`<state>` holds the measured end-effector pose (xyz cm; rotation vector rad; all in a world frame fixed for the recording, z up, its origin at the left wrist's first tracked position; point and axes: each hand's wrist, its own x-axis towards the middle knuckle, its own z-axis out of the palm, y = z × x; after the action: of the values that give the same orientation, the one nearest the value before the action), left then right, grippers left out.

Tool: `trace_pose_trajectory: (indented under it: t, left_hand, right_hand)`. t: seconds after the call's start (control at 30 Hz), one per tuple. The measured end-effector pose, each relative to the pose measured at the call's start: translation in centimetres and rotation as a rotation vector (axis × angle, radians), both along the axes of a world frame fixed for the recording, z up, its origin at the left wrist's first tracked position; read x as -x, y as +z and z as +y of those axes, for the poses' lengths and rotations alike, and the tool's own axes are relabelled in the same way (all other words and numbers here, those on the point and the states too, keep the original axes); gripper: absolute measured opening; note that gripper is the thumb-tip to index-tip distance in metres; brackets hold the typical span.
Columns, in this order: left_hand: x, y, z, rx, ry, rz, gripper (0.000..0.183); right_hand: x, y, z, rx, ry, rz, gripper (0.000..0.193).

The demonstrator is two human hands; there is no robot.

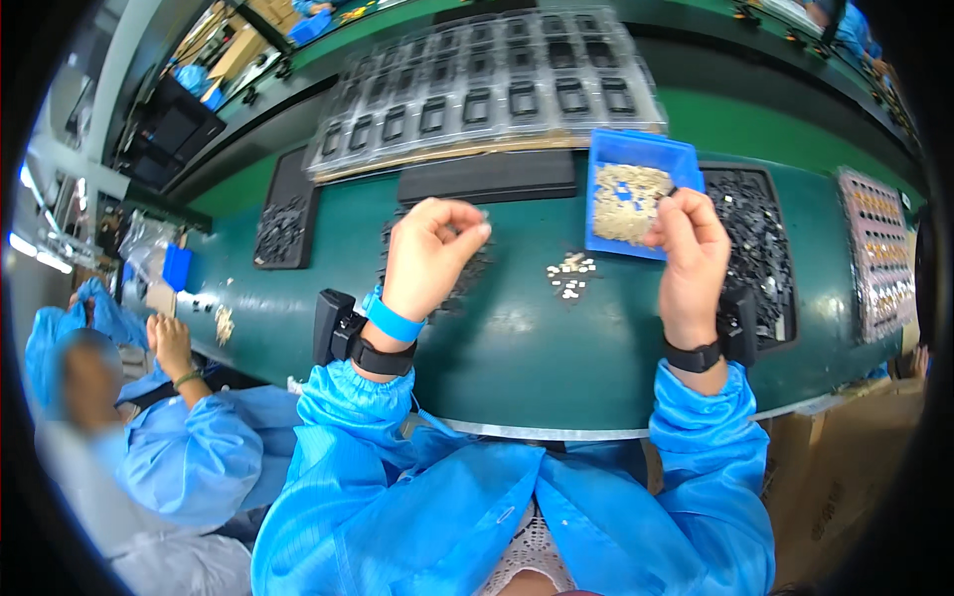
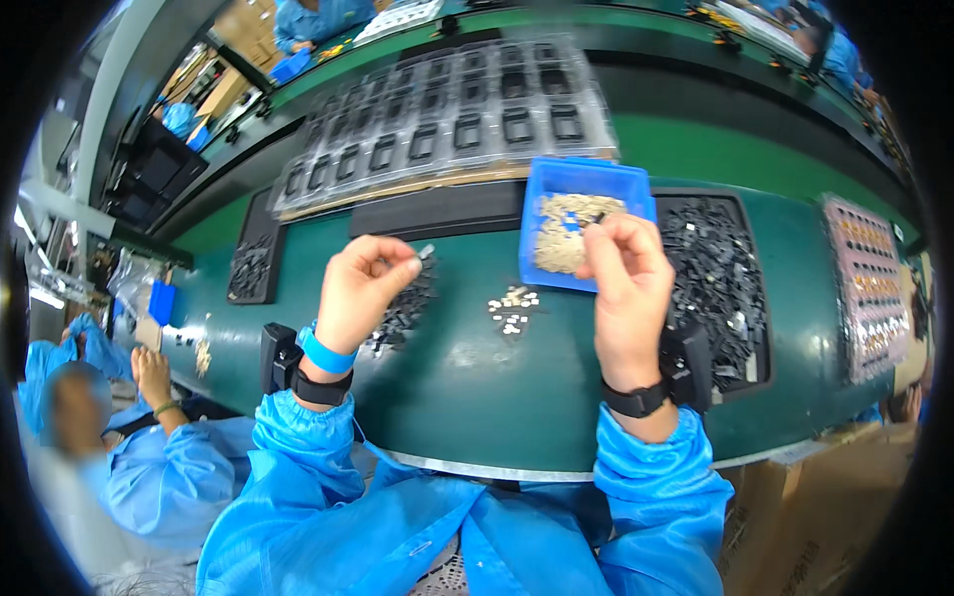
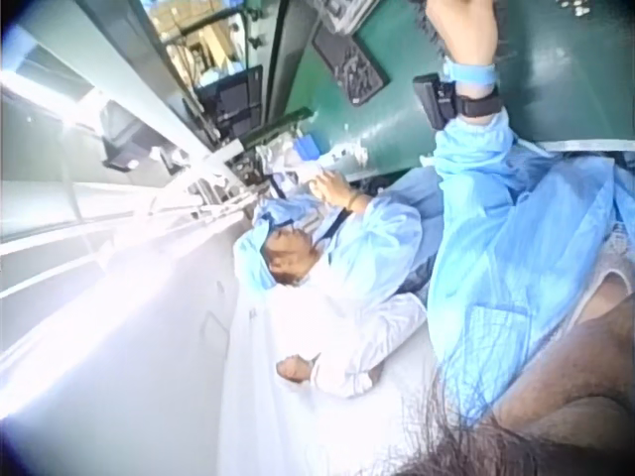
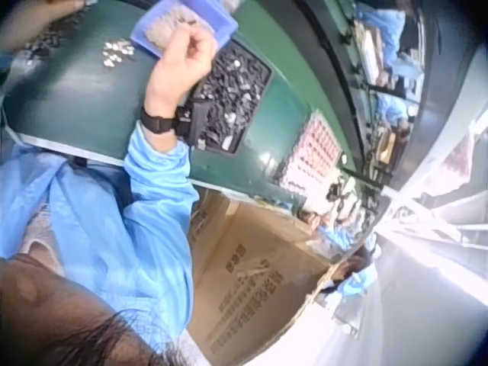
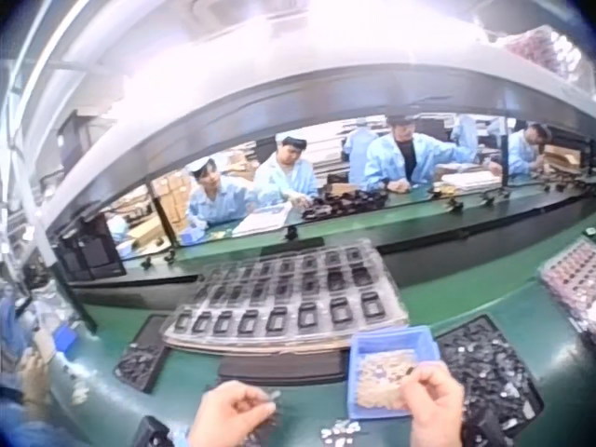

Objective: Assembling small electronic and plastic components on a production line.

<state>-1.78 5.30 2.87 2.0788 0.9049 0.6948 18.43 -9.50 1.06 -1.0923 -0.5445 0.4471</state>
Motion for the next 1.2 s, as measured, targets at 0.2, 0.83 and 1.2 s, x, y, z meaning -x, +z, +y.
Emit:
trace_pose_trajectory:
  t: [0.2, 0.83, 1.2]
  left_hand:
    - [2.8, -2.2, -1.4, -0.282, -0.002, 0.202, 0.023]
    - [-0.7, -0.7, -3.5, 1.030, -0.235, -0.549, 0.016]
    - [-0.9, -2.8, -4.4, 1.257, -0.371, -0.589, 0.019]
  right_hand:
    - [0.8, -0.1, 0.3, 0.036, 0.063, -0.079, 0.008]
    - [3.4, -0.3, 0.1, 0.063, 0.289, -0.074, 0.017]
    - [4.7, -0.3, 0.0, 0.158, 0.665, -0.095, 0.038]
